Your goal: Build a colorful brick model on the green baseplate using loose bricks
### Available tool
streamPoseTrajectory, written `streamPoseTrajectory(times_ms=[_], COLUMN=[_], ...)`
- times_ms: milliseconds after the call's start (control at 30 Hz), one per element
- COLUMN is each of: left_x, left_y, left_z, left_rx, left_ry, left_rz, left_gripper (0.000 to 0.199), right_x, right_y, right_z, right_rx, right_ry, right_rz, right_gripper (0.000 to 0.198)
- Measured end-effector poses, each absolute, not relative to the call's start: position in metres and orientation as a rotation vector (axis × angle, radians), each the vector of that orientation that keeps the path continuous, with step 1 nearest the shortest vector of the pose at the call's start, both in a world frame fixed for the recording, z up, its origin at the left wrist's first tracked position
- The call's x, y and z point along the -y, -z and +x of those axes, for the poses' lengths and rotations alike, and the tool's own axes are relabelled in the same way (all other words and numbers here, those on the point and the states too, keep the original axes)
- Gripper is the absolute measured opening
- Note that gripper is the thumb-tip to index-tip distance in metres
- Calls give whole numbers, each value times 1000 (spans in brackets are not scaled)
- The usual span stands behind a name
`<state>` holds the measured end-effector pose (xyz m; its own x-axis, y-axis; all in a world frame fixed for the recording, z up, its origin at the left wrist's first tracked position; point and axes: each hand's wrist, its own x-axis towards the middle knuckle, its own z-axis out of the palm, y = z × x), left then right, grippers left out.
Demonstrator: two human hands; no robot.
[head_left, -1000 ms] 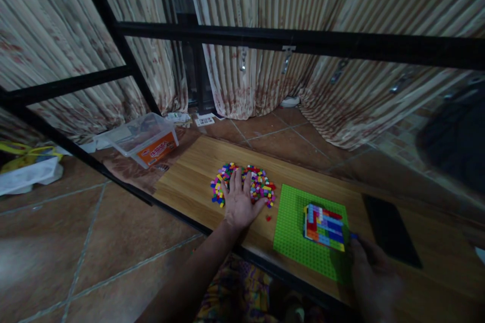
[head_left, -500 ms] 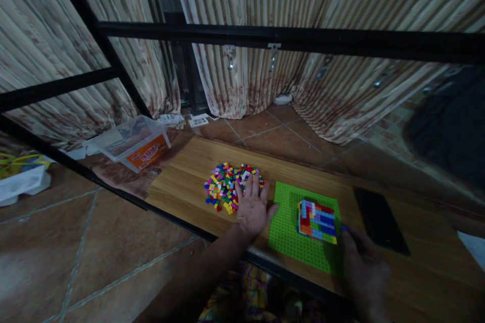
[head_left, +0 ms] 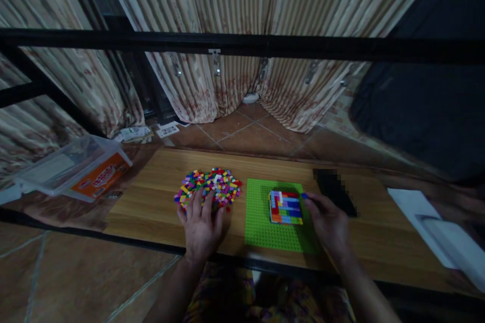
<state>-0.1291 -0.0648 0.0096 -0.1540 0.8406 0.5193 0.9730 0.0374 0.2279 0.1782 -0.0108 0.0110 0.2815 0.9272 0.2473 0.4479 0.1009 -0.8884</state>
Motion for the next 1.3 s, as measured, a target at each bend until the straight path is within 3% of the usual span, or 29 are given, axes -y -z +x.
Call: streamPoseTrajectory(times_ms=[167,333,733,1000,1300], left_x=[69,68,67,67,67], left_y=[0,2,1,3,4], left_z=[-147,-145,-146,-147,-147], left_rx=[2157,2150,2145,2138,2108], left_ry=[774,788,808,840,859], left_rz=[-1756,-1784,-1806,-1807,-1809], left_gripper=[41,40,38,37,36], right_x=[-7,-16,-17,-16,-23], right_y=[-28,-29,-21,-10,-1], right_z=[176,177,181,175,164], right_rx=[1816,1940,1835,1183,1210], right_ry=[-444,-395,-676,-802,-936], right_rz=[-1432,-1393,-1423,-1522,-1632], right_gripper=[28,24,26,43,45])
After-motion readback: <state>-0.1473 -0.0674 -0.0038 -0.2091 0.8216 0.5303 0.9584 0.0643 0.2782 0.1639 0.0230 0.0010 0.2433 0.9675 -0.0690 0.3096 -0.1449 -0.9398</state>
